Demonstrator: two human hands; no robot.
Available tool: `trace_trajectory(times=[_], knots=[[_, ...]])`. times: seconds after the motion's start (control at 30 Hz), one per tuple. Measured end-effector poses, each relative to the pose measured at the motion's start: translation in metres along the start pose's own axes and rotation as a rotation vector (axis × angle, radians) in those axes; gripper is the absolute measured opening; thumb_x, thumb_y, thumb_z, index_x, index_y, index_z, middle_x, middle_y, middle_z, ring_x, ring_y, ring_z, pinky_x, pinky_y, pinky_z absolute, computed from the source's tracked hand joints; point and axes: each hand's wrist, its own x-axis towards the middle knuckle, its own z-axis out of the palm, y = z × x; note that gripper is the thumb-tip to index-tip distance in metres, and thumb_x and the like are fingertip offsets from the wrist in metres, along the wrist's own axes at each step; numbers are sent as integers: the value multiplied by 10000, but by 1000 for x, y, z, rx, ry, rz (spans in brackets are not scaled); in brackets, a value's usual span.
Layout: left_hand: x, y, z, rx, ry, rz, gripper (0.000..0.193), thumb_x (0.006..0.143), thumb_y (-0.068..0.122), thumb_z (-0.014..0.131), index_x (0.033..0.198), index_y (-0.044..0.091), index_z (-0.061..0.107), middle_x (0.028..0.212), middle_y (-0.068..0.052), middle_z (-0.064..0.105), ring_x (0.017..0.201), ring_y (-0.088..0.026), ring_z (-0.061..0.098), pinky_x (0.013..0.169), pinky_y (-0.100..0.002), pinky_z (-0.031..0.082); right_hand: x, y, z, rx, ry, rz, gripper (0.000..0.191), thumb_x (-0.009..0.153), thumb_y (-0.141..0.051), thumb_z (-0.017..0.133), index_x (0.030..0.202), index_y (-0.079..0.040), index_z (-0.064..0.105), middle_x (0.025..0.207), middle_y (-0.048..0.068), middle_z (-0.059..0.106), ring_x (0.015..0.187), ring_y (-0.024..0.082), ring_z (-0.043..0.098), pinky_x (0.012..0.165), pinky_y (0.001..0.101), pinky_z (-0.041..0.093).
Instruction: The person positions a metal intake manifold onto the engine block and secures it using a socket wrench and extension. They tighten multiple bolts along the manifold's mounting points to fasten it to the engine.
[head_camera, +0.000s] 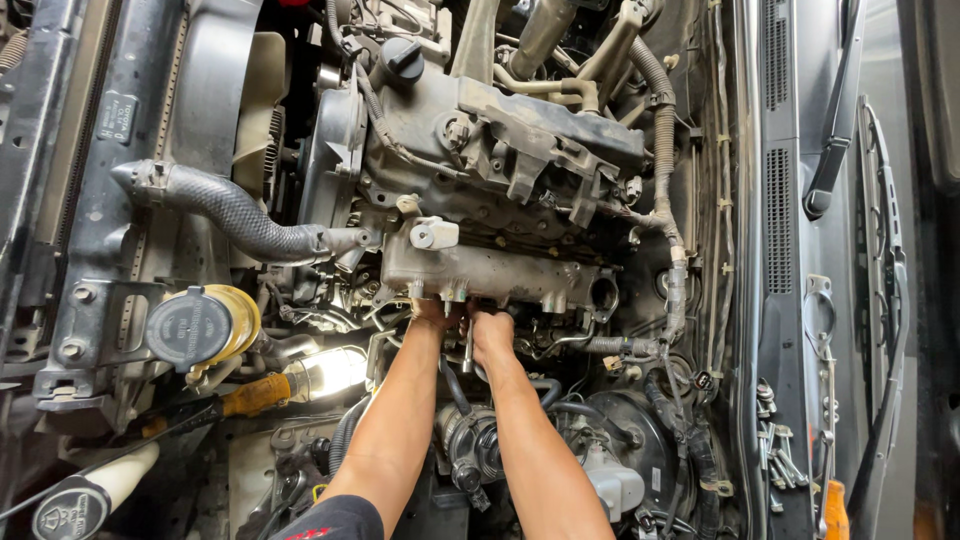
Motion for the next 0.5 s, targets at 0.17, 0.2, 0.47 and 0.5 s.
trace_trajectory(times=[0.17,0.2,0.47,0.5], knots=[[0,-1,0,5,-1,70,589,959,565,462,1299,105,603,1240,-101,642,1110,-306,615,980,-468,537,3,-2,2,118,-20,40,226,936,-93,713,957,127,661,808,137,697,596,221,649,534,359,536],[0,-1,1,-1,15,89,605,949,573,457,1304,105,606,1246,-102,646,1108,-307,616,970,-469,532,2,-3,2,139,-26,68,242,941,-106,706,968,131,663,828,137,711,619,222,681,562,356,572],[8,-3,8,-101,83,115,595,946,548,427,1326,123,599,1281,-80,646,1155,-276,605,987,-440,527,-15,-5,-10,-168,-226,474,498,1044,-522,410,843,-85,540,679,58,548,611,224,543,598,418,499],[8,-3,9,-106,110,131,581,948,541,429,1323,131,598,1280,-71,644,1155,-272,602,983,-436,524,-16,-4,-13,-150,-280,492,457,1053,-486,364,849,-115,538,679,34,537,624,202,536,614,425,494]])
